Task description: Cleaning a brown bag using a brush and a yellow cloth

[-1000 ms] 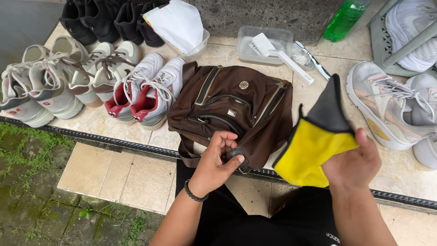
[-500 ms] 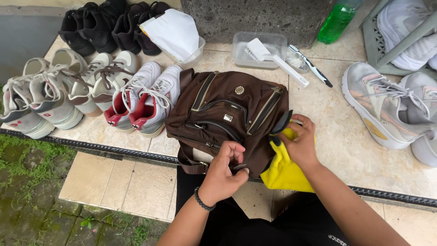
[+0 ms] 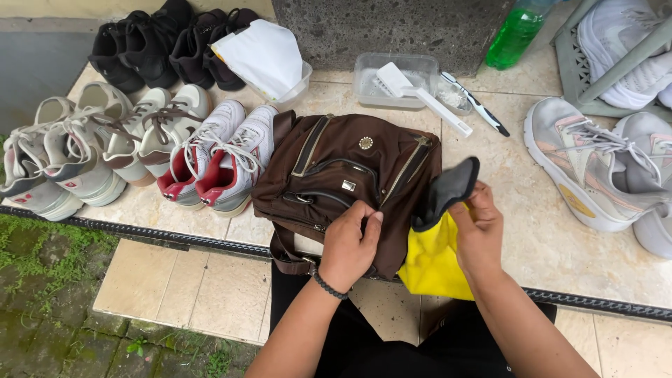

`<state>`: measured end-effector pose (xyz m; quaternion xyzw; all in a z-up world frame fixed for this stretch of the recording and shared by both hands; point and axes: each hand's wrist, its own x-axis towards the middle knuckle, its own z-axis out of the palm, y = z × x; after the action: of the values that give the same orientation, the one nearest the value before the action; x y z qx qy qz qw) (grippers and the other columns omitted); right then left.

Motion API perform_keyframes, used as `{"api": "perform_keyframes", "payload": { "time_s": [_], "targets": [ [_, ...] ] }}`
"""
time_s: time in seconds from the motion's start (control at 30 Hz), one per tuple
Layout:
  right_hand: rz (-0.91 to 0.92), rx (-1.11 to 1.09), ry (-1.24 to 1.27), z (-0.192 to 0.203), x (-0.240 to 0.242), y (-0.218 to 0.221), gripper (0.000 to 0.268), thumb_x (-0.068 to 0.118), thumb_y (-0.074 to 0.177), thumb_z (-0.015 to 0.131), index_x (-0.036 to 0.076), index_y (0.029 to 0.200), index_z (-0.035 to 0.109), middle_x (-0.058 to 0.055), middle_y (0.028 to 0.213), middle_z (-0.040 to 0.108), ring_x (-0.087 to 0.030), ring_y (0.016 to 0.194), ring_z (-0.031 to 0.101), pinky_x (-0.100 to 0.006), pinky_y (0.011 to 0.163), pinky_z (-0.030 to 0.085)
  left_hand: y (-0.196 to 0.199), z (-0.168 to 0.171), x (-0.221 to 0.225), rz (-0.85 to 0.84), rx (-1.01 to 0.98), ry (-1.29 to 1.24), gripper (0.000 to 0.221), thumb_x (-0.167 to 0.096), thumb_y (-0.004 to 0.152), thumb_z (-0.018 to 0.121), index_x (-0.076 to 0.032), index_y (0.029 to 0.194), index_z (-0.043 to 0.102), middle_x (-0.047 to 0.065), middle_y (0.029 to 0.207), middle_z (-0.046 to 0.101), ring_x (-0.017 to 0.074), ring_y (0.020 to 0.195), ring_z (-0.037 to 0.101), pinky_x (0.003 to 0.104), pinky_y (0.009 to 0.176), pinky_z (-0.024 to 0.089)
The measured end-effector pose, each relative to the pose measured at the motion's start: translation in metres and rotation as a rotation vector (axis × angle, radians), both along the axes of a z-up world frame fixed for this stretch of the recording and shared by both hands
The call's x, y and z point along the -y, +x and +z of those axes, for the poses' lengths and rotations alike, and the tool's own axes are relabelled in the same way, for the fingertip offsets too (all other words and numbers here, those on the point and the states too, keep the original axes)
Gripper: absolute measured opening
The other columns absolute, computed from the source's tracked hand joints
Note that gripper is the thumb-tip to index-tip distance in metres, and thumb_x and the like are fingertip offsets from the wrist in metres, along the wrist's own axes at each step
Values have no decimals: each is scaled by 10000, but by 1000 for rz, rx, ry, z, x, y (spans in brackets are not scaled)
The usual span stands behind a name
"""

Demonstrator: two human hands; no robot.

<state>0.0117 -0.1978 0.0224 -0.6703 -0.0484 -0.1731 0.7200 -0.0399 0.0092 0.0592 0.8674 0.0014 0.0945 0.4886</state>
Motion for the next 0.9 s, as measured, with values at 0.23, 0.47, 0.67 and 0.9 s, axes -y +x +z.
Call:
{"api": "perform_keyframes", "payload": {
  "time_s": [0.23, 0.47, 0.67, 0.9],
  "targets": [
    [183, -17, -262, 13, -43, -21, 381, 85, 727, 904, 75, 1035, 681, -135, 1321, 488, -348, 1325, 458, -464, 1148, 294, 0, -6, 10, 16, 153, -321, 221, -118, 1047, 539, -41, 852, 607, 224, 696, 691, 414, 724, 704, 397, 575, 541],
    [202, 38, -436, -3, -35, 8, 327, 273, 787, 883, 173, 1057, 729, -86, 1249, 496, -290, 1199, 442, -436, 1087, 293, 4, -23, 3, -7, 219, -364, 193, -97, 1068, 484, -31, 902, 555, 230, 732, 566, 358, 776, 633, 421, 661, 516],
    [99, -256, -732, -21, 1, 33, 378, 458, 997, 622, 225, 1288, 686, -97, 1496, 385, -348, 1362, 367, -542, 1142, 218, 1, -19, 8, -79, 193, -400, 235, -109, 1090, 451, -48, 882, 542, 200, 677, 485, 297, 663, 561, 372, 590, 476],
    [282, -82, -674, 3, -16, 8, 194, 222, 959, 578, 107, 877, 712, -248, 1660, 178, -478, 1543, 43, -662, 1188, 57, 3, -15, 12, -105, 151, -281, 215, -139, 1090, 460, -40, 906, 513, 258, 908, 584, 439, 868, 622, 457, 747, 521]
  ]
}}
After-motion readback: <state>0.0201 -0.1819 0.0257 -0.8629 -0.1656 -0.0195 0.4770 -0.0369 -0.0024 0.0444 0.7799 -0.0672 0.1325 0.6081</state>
